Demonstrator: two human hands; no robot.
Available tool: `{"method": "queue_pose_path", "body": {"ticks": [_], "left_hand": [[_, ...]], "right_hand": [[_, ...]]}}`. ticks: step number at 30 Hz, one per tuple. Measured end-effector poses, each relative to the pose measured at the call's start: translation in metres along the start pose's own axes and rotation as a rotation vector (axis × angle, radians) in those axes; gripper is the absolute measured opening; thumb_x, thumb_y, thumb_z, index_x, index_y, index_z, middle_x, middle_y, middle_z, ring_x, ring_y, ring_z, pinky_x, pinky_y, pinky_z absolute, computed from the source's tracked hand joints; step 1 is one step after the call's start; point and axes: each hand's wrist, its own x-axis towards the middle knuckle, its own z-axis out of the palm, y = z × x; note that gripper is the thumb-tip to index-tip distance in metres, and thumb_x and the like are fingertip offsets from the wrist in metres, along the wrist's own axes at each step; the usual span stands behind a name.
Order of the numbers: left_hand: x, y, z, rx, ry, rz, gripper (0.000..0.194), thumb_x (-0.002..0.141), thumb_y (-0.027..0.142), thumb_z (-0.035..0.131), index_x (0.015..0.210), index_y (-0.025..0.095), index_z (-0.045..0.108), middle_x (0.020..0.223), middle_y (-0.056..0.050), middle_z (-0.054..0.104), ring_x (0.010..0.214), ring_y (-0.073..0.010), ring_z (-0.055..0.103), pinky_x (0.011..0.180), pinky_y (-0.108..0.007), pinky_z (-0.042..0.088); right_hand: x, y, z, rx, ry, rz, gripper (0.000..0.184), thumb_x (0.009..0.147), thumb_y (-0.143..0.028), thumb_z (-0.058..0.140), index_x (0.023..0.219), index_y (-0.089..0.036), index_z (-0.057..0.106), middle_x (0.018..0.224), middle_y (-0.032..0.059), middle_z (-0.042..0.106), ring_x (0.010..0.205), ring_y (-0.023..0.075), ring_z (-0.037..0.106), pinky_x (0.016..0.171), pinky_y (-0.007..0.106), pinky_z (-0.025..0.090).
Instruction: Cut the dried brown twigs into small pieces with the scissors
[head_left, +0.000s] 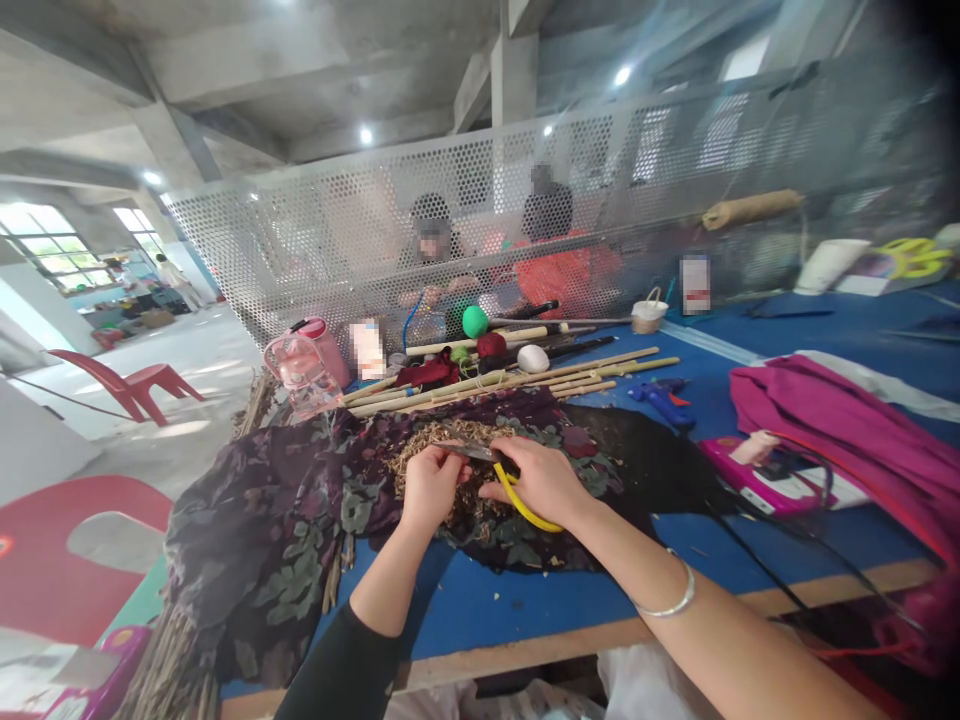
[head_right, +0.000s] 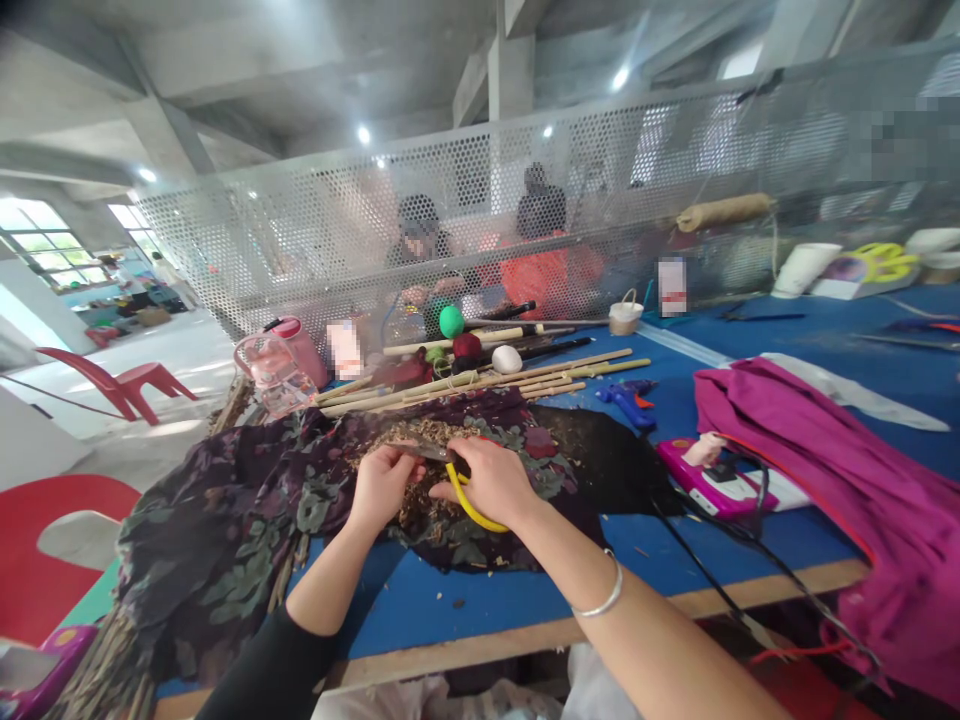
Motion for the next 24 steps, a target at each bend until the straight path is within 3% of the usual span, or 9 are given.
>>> {"method": "queue_pose_path", "body": {"ticks": [5, 8, 12, 14, 19, 22, 24], "left_hand": [[-0.001, 0.000, -0.001, 0.089, -0.020, 0.035, 0.015, 0.072, 0.027, 0.057, 0.066, 0.015, 0.062, 0.061, -0.001, 0.063, 0.053, -0.0116, 0.057, 0.053, -0.022, 0.046], [0.000, -0.001, -0.006, 0.266, 0.001, 0.072, 0.020, 0.076, 0.032, 0.054, 0.072, 0.016, 0.065, 0.059, -0.001, 0.061, 0.051, -0.0121, 0.055, 0.052, -0.023, 0.043], [0.001, -0.002, -0.014, 0.632, 0.163, 0.314, 0.019, 0.075, 0.030, 0.059, 0.085, 0.017, 0.067, 0.063, -0.001, 0.059, 0.060, -0.0138, 0.054, 0.061, -0.026, 0.043], [-0.002, 0.000, -0.015, 0.726, 0.176, 0.457, 0.020, 0.077, 0.030, 0.058, 0.091, 0.017, 0.065, 0.070, -0.002, 0.059, 0.065, -0.0141, 0.054, 0.065, -0.027, 0.043], [-0.020, 0.007, 0.002, 0.972, -0.253, 0.620, 0.025, 0.080, 0.040, 0.057, 0.097, 0.024, 0.064, 0.087, -0.003, 0.058, 0.079, -0.0152, 0.057, 0.071, -0.026, 0.046], [-0.027, 0.009, 0.016, 1.206, -0.315, 0.607, 0.050, 0.069, 0.046, 0.067, 0.115, 0.028, 0.056, 0.097, -0.004, 0.054, 0.089, -0.0210, 0.055, 0.072, -0.030, 0.048], [-0.028, 0.011, 0.023, 1.305, -0.319, 0.593, 0.050, 0.070, 0.042, 0.067, 0.117, 0.029, 0.054, 0.101, -0.005, 0.052, 0.092, -0.0225, 0.054, 0.071, -0.030, 0.048]], "right_hand": [[-0.001, 0.003, 0.002, -0.039, 0.007, 0.015, 0.040, 0.076, -0.054, 0.056, 0.102, -0.024, 0.062, 0.087, 0.0050, 0.070, 0.078, 0.0219, 0.066, 0.063, 0.027, 0.044], [0.000, 0.007, 0.003, -0.025, -0.007, 0.029, 0.039, 0.076, -0.054, 0.055, 0.101, -0.024, 0.063, 0.076, 0.0040, 0.071, 0.067, 0.0196, 0.065, 0.056, 0.025, 0.041], [0.003, 0.017, -0.001, 0.025, 0.023, 0.055, 0.041, 0.075, -0.053, 0.056, 0.103, -0.023, 0.062, 0.079, 0.0036, 0.070, 0.067, 0.0186, 0.065, 0.057, 0.024, 0.042], [0.005, 0.024, -0.001, 0.042, 0.051, 0.093, 0.041, 0.075, -0.052, 0.057, 0.103, -0.022, 0.062, 0.078, 0.0042, 0.070, 0.067, 0.0189, 0.065, 0.058, 0.024, 0.043], [0.008, 0.043, 0.007, 0.119, 0.153, 0.185, 0.042, 0.077, -0.049, 0.055, 0.106, -0.018, 0.060, 0.078, 0.0076, 0.071, 0.072, 0.0215, 0.067, 0.064, 0.026, 0.046], [0.008, 0.048, 0.011, 0.172, 0.182, 0.206, 0.042, 0.077, -0.047, 0.056, 0.107, -0.018, 0.060, 0.081, 0.0085, 0.071, 0.074, 0.0216, 0.067, 0.066, 0.026, 0.048], [0.008, 0.048, 0.011, 0.186, 0.183, 0.220, 0.042, 0.076, -0.047, 0.056, 0.107, -0.018, 0.060, 0.081, 0.0082, 0.071, 0.073, 0.0214, 0.067, 0.065, 0.027, 0.048]]}}
